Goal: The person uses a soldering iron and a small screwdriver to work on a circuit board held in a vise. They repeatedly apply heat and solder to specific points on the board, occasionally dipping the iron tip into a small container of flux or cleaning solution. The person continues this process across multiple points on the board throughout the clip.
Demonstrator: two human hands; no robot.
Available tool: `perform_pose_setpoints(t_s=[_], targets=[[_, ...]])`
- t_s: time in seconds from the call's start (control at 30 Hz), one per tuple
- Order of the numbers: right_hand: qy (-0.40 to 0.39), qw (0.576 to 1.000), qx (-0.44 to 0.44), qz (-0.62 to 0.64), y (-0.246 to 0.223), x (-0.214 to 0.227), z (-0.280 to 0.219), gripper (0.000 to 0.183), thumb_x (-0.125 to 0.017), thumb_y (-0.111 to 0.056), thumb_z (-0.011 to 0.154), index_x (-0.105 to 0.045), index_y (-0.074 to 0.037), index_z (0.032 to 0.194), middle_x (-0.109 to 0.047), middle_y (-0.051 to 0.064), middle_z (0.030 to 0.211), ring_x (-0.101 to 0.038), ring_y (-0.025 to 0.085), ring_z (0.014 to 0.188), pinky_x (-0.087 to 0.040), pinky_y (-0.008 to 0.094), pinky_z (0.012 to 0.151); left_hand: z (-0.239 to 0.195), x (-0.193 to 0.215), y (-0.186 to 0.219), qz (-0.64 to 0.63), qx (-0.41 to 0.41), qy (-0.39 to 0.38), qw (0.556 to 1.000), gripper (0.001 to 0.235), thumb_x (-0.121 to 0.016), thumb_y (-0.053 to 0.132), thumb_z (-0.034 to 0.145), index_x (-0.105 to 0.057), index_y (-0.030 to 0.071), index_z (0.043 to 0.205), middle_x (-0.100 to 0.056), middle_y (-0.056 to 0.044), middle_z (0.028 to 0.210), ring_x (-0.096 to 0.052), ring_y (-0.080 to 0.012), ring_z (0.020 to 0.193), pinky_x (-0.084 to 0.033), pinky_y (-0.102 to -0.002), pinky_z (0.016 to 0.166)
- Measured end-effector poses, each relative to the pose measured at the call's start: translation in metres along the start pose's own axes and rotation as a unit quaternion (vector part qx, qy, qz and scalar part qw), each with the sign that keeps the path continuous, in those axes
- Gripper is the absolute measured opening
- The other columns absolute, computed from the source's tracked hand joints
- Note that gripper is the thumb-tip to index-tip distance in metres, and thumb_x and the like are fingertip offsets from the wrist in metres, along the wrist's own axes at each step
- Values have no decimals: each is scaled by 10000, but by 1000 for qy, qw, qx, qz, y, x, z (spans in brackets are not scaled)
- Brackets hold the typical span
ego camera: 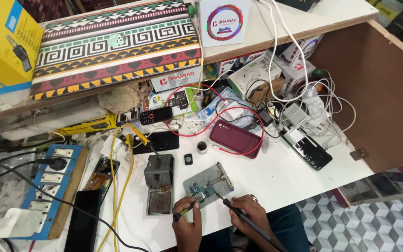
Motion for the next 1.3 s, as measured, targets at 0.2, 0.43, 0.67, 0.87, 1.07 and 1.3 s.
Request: perform_pose_setpoints(t_s=[0.2, 0.43, 0.67, 0.87, 1.07, 1.3], targets=[[-27, 999, -22, 6, 3, 0, -3, 260, -818, -44, 717, -696, -40, 947, -766, 162, 957, -776, 283, 850, -611, 346, 738, -2, 0, -4, 15, -1, -19, 1000, 321, -701, -23, 886, -460, 37, 1089, -683, -177, 1093, -714, -273, 983, -570, -374, 842], [-34, 999, -33, -5, 4, -1, -4, 278, -821, -53, 712, -697, -46, 961, -765, 164, 980, -770, 282, 856, -615, 341, 708, -1, 1, -2, 3, -11, -19, 1000, 315, -695, -33, 888, -462, 38, 1088, -679, -177, 1089, -713, -278, 989, -573, -370, 844], [-44, 998, -34, 2, 6, -1, -5, 276, -821, -56, 724, -694, -43, 968, -761, 164, 985, -766, 287, 856, -616, 350, 715, 0, 2, 4, -3, -2, -11, 1000, 305, -695, -20, 894, -470, 37, 1092, -687, -170, 1087, -714, -271, 991, -573, -373, 855], [-39, 999, -19, -8, 15, -2, -11, 271, -813, -43, 721, -704, -47, 969, -759, 167, 974, -743, 298, 840, -598, 357, 725, 2, 6, 9, 31, 4, -24, 999, 269, -704, -18, 894, -503, 33, 1065, -688, -182, 1083, -699, -285, 1000, -554, -394, 871], [-52, 998, -41, 16, 20, -6, -13, 269, -815, -38, 757, -691, -44, 995, -752, 159, 994, -767, 268, 885, -613, 341, 747, 5, 4, 14, 4, -11, -26, 1000, 267, -690, -5, 933, -478, 37, 1088, -682, -165, 1101, -701, -266, 1015, -563, -370, 877], [-62, 996, -55, 19, 18, -3, -12, 281, -811, -48, 758, -679, -49, 1005, -753, 156, 1022, -777, 267, 884, -626, 328, 697, 4, 5, 12, 16, -30, -35, 999, 276, -680, -6, 939, -465, 35, 1107, -677, -163, 1099, -692, -274, 1011, -553, -375, 889]])
Point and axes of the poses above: each hand's wrist, its own z-axis towards the middle knuckle, its own x-axis out of the back of the hand, y = z × x, the point moved 4 cm from there along z, towards the middle knuckle
